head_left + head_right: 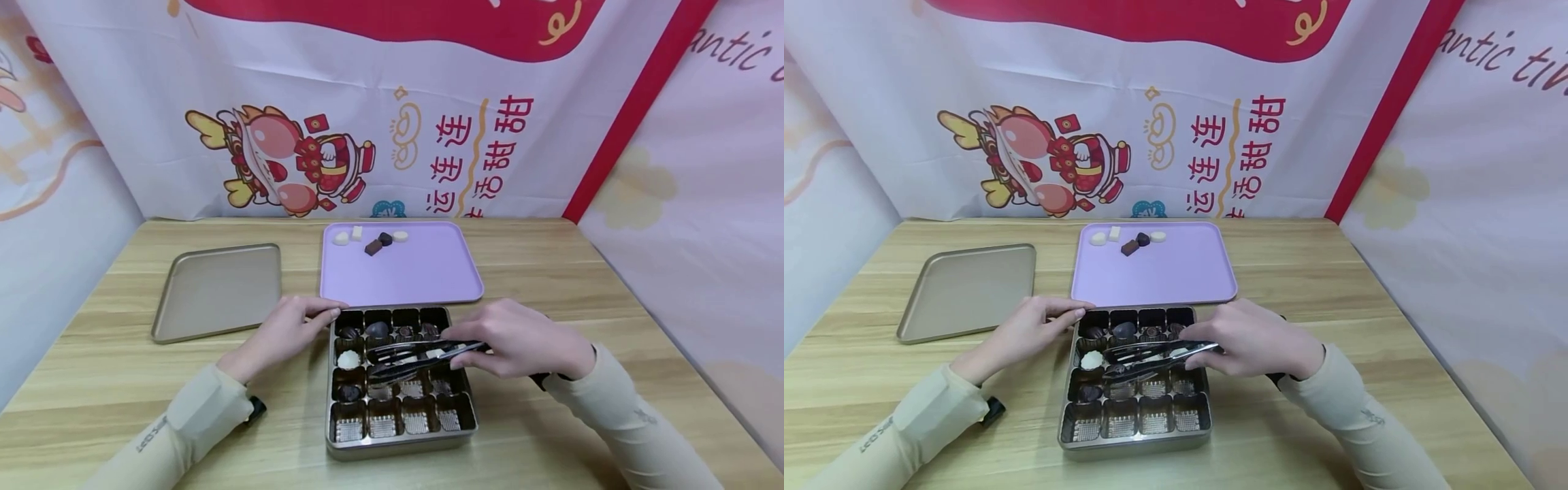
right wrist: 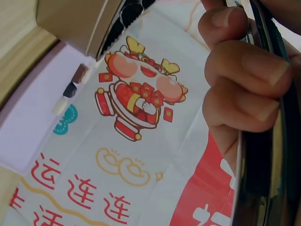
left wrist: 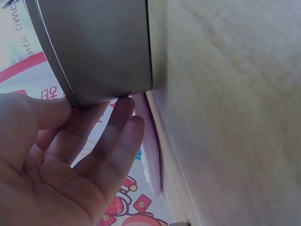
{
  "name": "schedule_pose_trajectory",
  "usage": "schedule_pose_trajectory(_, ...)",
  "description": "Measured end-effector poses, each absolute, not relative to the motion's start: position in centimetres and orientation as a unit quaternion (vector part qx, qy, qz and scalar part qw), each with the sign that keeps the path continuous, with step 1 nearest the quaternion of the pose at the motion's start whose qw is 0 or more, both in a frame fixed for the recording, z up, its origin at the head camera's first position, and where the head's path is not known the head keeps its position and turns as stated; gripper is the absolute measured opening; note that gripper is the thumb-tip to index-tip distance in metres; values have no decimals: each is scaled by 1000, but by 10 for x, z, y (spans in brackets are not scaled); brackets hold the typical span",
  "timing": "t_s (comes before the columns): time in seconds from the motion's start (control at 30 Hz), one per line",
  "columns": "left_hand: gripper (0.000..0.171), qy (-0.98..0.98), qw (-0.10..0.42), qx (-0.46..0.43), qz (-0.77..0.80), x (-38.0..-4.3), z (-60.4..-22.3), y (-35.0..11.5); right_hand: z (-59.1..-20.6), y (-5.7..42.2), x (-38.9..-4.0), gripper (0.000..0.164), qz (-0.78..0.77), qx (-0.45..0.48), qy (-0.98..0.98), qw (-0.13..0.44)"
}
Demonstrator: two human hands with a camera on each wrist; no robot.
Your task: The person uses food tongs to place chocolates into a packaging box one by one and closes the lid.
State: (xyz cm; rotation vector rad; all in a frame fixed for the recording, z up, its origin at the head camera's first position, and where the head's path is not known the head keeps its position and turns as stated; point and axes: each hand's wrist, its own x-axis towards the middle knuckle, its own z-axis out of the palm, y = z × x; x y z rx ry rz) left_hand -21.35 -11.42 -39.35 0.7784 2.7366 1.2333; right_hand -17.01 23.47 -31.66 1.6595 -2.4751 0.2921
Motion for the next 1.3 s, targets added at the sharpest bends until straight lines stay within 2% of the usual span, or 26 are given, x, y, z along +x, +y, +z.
schedule_pose_trajectory(0.5, 24, 880, 15, 256, 400, -214, -392, -117, -319, 230, -172, 40, 72, 537, -840, 34)
schedule_pose_trajectory(0.8, 23, 877, -2, 264, 400, -216, -392, -116, -313, 241, -181, 43, 120, 503, -856, 0)
schedule_pose_trajectory(1.17, 23, 881, 13, 255, 399, -216, -394, -116, -323, 257, -203, 40, 130, 436, -890, 31)
schedule_pose_trajectory(1.3, 22, 881, 12, 250, 402, -216, -395, -116, -328, 262, -221, 38, 131, 394, -909, 33)
